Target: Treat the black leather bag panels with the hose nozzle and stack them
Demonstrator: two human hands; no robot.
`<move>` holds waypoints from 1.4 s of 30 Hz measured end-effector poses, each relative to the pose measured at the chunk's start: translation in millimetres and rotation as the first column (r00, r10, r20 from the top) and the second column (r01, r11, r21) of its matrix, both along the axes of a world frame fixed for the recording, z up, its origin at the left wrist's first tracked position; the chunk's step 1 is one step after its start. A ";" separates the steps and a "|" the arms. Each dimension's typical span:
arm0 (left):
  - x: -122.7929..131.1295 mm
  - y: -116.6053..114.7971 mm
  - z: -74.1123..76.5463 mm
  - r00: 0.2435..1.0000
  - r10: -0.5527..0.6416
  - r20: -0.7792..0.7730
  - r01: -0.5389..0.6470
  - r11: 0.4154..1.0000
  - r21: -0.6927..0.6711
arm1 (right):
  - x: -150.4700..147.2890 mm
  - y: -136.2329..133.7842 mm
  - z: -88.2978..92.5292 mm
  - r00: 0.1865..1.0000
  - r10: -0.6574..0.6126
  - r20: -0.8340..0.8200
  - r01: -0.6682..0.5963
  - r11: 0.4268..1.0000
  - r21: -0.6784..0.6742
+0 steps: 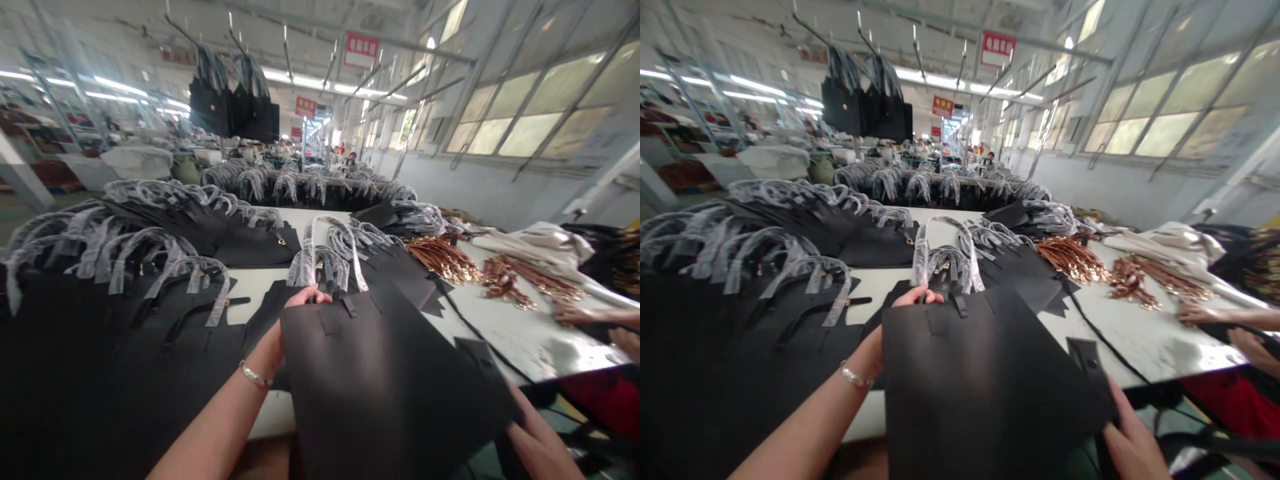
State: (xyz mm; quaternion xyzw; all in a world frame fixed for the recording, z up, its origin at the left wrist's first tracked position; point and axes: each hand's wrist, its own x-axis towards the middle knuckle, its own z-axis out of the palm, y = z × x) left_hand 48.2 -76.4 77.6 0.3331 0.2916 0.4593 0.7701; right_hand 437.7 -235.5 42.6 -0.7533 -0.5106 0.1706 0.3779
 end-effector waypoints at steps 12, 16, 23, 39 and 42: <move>-44.2 -23.8 -75.3 0.159 0.576 -0.802 -0.246 0.810 0.533 | -103.1 27.8 1.0 0.832 0.331 -0.446 -0.490 0.816 -0.308; -8.5 -70.9 -97.5 0.100 0.717 -0.689 0.279 0.645 0.712 | -121.7 50.5 -6.4 0.734 0.346 -0.585 -0.626 0.678 -0.385; 17.8 -107.3 -140.7 0.105 0.706 -0.700 0.492 0.575 0.654 | -127.1 86.7 5.7 0.701 0.271 -0.660 -0.666 0.581 -0.469; 15.9 -111.1 -142.4 0.091 0.755 -0.650 0.484 0.537 0.691 | -154.8 84.9 29.9 0.722 0.481 -0.497 -0.669 0.667 -0.328; 15.2 -117.4 -144.2 0.068 0.784 -0.617 0.466 0.521 0.715 | -158.4 75.0 29.4 0.684 0.456 -0.569 -0.719 0.555 -0.418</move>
